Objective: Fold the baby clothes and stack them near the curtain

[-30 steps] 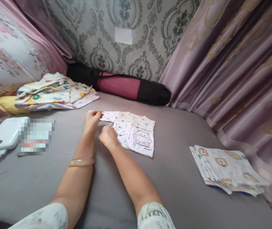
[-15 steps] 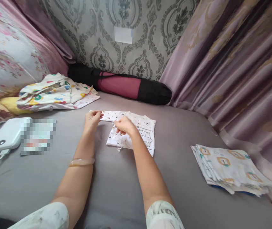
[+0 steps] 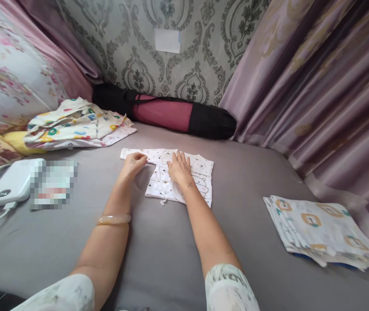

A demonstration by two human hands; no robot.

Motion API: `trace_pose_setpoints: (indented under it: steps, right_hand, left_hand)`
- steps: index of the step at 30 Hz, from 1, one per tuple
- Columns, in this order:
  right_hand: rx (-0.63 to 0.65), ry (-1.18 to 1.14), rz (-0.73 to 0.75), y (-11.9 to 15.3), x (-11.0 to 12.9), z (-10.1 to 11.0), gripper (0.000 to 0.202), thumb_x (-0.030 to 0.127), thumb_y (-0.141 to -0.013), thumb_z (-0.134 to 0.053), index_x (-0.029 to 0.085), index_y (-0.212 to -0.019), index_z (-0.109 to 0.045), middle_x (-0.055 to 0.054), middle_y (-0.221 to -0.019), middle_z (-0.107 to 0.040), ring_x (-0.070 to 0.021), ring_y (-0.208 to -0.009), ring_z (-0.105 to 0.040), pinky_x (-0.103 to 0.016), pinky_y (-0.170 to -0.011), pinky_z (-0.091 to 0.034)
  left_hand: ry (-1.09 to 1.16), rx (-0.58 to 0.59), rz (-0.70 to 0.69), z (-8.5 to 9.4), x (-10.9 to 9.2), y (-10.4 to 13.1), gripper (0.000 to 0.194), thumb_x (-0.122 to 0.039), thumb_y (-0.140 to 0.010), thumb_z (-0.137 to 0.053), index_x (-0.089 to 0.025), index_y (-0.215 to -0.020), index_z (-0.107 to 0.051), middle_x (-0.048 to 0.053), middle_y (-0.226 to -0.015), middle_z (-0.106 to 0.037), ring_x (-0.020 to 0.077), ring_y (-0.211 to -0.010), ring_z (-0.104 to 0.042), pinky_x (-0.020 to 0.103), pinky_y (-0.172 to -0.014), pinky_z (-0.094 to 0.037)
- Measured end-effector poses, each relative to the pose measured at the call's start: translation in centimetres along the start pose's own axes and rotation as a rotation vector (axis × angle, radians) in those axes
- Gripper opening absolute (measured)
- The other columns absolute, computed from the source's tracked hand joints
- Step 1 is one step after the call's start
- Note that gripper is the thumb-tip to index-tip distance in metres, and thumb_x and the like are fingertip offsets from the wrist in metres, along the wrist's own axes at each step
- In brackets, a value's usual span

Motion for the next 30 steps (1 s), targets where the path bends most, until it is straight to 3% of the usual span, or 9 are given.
trace_pose_setpoints:
  steps: [2,6,10,14,16,18,22,25,30]
  right_hand:
    - [0.032,-0.012,-0.015,-0.6,-0.5,-1.7,0.059,0.042,-0.101,-0.025,0.012,-0.151,-0.028,-0.011,-0.161,-0.015,-0.0267,-0.148,-0.007,-0.048,-0.118,-0.006]
    - [0.066,-0.015,-0.062,-1.1,-1.2,-3.3,0.062,0.049,-0.1,-0.019,0.018,-0.154,-0.023,-0.006,-0.163,-0.007,-0.0267,-0.149,-0.001,-0.051,-0.117,-0.004]
    - [0.097,-0.005,-0.077,-1.1,-1.2,-3.5,0.064,0.052,-0.1,-0.017,0.019,-0.154,-0.024,-0.007,-0.162,-0.012,-0.0281,-0.148,-0.002,-0.053,-0.116,-0.004]
    - [0.136,-0.01,-0.072,-1.2,-1.2,-3.2,0.064,0.052,-0.1,-0.02,0.019,-0.154,-0.025,-0.008,-0.162,-0.014,-0.0298,-0.148,-0.006,-0.053,-0.116,-0.005]
    - [0.147,-0.01,-0.068,-1.4,-1.2,-3.0,0.062,0.051,-0.1,-0.021,0.018,-0.151,-0.031,-0.011,-0.16,-0.02,-0.0317,-0.147,-0.01,-0.055,-0.115,-0.006]
    - [0.069,0.013,-0.038,-1.9,-0.7,-2.1,0.057,0.046,-0.101,-0.022,0.015,-0.143,-0.044,-0.014,-0.156,-0.03,-0.0322,-0.145,-0.016,-0.055,-0.114,-0.006]
    - [-0.117,0.027,0.061,-3.0,1.6,-0.4,0.042,0.032,-0.101,-0.028,0.016,-0.124,-0.058,-0.014,-0.136,-0.052,-0.027,-0.129,-0.038,-0.043,-0.109,-0.024]
    - [-0.079,-0.024,0.076,-4.0,2.9,-0.8,0.037,0.03,-0.1,-0.032,0.02,-0.124,-0.057,-0.012,-0.125,-0.055,-0.0257,-0.117,-0.046,-0.035,-0.096,-0.037]
    - [-0.013,-0.051,0.049,-4.9,3.5,-1.7,0.038,0.035,-0.099,-0.034,0.019,-0.126,-0.056,-0.014,-0.125,-0.053,-0.0273,-0.116,-0.048,-0.036,-0.094,-0.038]
  left_hand:
    - [-0.003,-0.044,0.021,0.4,0.2,-0.1,0.014,-0.031,-0.069,-0.055,-0.02,-0.073,-0.062,0.006,-0.069,-0.066,0.021,-0.069,-0.06,0.032,-0.068,-0.046]
    - [0.007,-0.103,0.071,0.8,0.5,-0.3,0.011,-0.029,-0.071,-0.055,-0.02,-0.071,-0.062,0.006,-0.068,-0.066,0.0224,-0.07,-0.061,0.033,-0.068,-0.046]
    - [-0.083,-0.144,0.084,1.5,0.4,-0.6,0.013,-0.027,-0.077,-0.053,-0.02,-0.077,-0.064,0.008,-0.08,-0.069,0.0253,-0.082,-0.064,0.036,-0.077,-0.047]
    - [-0.242,-0.257,0.089,3.1,0.3,-0.7,0.018,-0.029,-0.082,-0.051,-0.019,-0.088,-0.066,0.014,-0.096,-0.068,0.031,-0.101,-0.061,0.043,-0.091,-0.043]
    - [-0.328,-0.355,0.096,4.2,0.2,-0.6,0.024,-0.03,-0.084,-0.051,-0.017,-0.097,-0.065,0.018,-0.105,-0.065,0.0346,-0.112,-0.055,0.048,-0.098,-0.037]
    - [-0.376,-0.462,0.149,5.4,0.6,-0.2,0.031,-0.032,-0.083,-0.052,-0.014,-0.106,-0.063,0.022,-0.115,-0.06,0.0391,-0.12,-0.047,0.051,-0.1,-0.034]
    - [-0.359,-0.563,0.293,6.4,1.8,0.4,0.038,-0.034,-0.08,-0.058,-0.011,-0.111,-0.06,0.027,-0.126,-0.051,0.0442,-0.123,-0.04,0.055,-0.096,-0.036]
    - [-0.392,-0.57,0.322,6.4,2.1,0.6,0.036,-0.036,-0.081,-0.058,-0.01,-0.107,-0.061,0.028,-0.126,-0.049,0.0441,-0.121,-0.04,0.055,-0.096,-0.035]
    - [-0.454,-0.564,0.307,6.3,2.1,0.4,0.035,-0.033,-0.08,-0.06,-0.012,-0.107,-0.06,0.027,-0.125,-0.049,0.0425,-0.121,-0.04,0.054,-0.095,-0.036]
Point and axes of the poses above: each hand's wrist, its own y-axis away from the middle knuckle, its own z-axis out of the back of the hand, x = y × z, the point moved 9 cm from there along -y, towards the middle knuckle
